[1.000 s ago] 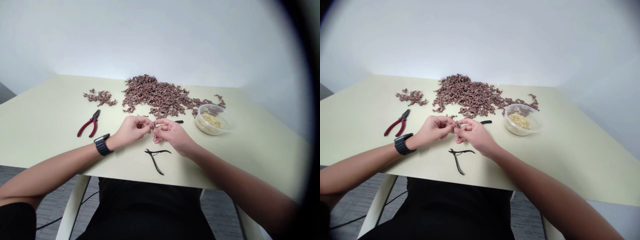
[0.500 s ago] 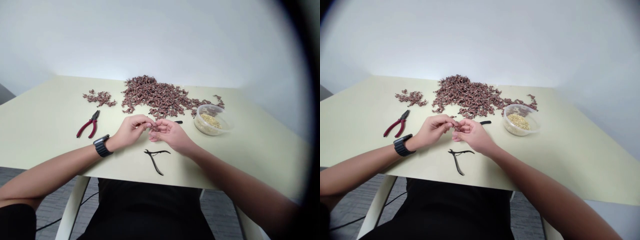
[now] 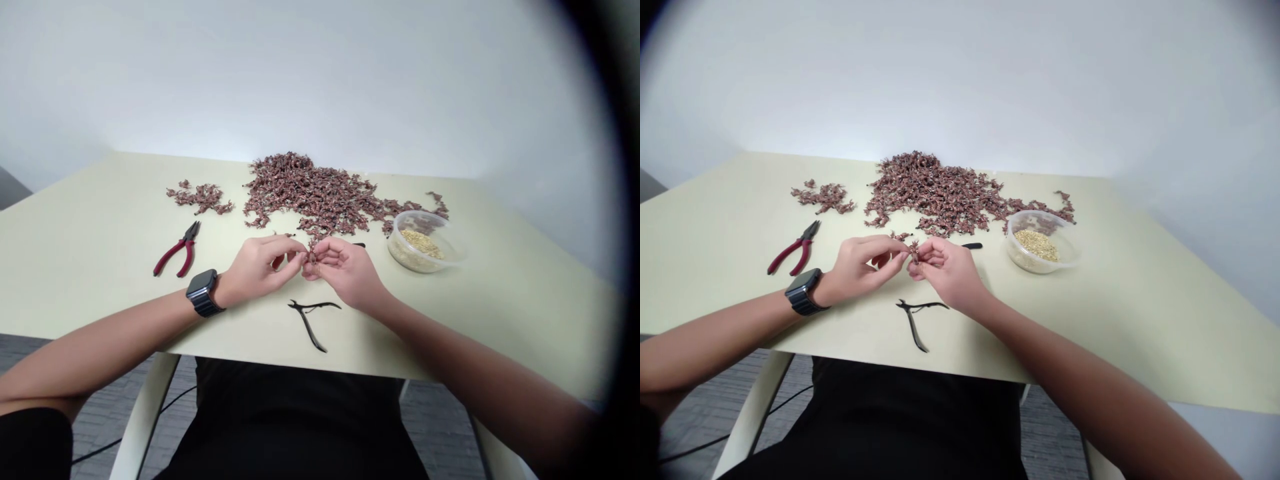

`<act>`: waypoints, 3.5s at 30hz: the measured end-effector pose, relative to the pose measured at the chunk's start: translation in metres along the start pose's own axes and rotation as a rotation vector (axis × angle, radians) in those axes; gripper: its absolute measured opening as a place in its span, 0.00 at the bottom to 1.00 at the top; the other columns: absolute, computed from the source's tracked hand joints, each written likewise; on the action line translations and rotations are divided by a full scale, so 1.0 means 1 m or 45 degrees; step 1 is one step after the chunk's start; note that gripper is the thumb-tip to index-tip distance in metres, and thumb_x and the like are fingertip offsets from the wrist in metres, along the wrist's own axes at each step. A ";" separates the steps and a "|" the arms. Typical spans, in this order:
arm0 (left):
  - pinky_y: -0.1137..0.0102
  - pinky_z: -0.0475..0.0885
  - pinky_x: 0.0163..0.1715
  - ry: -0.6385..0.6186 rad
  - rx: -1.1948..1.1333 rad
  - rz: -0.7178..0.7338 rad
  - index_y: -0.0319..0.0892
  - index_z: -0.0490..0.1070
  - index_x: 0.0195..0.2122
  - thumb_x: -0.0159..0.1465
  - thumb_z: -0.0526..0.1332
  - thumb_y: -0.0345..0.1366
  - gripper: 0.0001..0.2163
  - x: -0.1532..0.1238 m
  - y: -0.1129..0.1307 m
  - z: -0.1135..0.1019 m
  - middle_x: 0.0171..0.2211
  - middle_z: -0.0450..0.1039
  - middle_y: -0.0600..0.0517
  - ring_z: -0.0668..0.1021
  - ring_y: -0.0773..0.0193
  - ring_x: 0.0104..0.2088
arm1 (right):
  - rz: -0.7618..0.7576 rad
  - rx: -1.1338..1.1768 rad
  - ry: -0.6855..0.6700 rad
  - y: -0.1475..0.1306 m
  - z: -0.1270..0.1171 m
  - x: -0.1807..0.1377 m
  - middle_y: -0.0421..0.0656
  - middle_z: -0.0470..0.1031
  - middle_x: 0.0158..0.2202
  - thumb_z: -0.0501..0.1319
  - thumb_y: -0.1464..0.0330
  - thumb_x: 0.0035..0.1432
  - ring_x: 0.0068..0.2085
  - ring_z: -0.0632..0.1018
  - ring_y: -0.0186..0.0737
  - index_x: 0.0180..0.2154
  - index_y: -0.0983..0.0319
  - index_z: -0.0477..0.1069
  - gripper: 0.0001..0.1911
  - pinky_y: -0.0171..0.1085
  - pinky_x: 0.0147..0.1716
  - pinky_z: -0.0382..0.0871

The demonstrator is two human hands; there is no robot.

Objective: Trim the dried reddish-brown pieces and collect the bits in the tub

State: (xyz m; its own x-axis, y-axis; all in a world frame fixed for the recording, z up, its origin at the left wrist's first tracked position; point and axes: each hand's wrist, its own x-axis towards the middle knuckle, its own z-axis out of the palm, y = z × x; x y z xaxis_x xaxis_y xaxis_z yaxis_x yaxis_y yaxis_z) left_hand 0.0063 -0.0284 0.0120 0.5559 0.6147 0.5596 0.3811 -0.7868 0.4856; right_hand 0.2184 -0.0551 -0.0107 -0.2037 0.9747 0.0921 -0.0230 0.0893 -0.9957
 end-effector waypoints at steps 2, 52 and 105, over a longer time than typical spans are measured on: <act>0.74 0.67 0.28 0.005 0.021 -0.027 0.42 0.78 0.41 0.70 0.61 0.36 0.07 0.000 0.000 0.001 0.32 0.79 0.52 0.71 0.71 0.24 | 0.000 -0.013 -0.007 0.001 0.000 -0.001 0.41 0.80 0.33 0.76 0.62 0.52 0.37 0.83 0.40 0.36 0.60 0.74 0.15 0.44 0.43 0.83; 0.78 0.62 0.17 -0.405 -0.956 -0.772 0.37 0.78 0.38 0.65 0.66 0.37 0.08 0.010 -0.012 -0.004 0.30 0.78 0.51 0.67 0.76 0.19 | -0.452 -0.874 0.076 0.003 -0.004 -0.007 0.38 0.79 0.25 0.61 0.74 0.60 0.26 0.77 0.34 0.35 0.60 0.76 0.06 0.33 0.31 0.69; 0.72 0.75 0.34 -0.222 0.260 0.295 0.39 0.76 0.43 0.72 0.58 0.36 0.09 -0.005 -0.016 0.003 0.34 0.79 0.46 0.79 0.65 0.33 | 0.432 0.040 -0.262 -0.022 -0.005 -0.001 0.43 0.79 0.24 0.79 0.56 0.42 0.22 0.77 0.33 0.30 0.65 0.76 0.23 0.33 0.24 0.75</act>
State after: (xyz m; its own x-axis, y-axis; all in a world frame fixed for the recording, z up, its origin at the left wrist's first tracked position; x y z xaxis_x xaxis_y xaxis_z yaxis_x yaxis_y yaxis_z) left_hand -0.0006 -0.0194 -0.0006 0.7560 0.4138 0.5072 0.3604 -0.9100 0.2052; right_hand 0.2238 -0.0572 0.0109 -0.3969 0.8859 -0.2403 0.0501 -0.2405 -0.9694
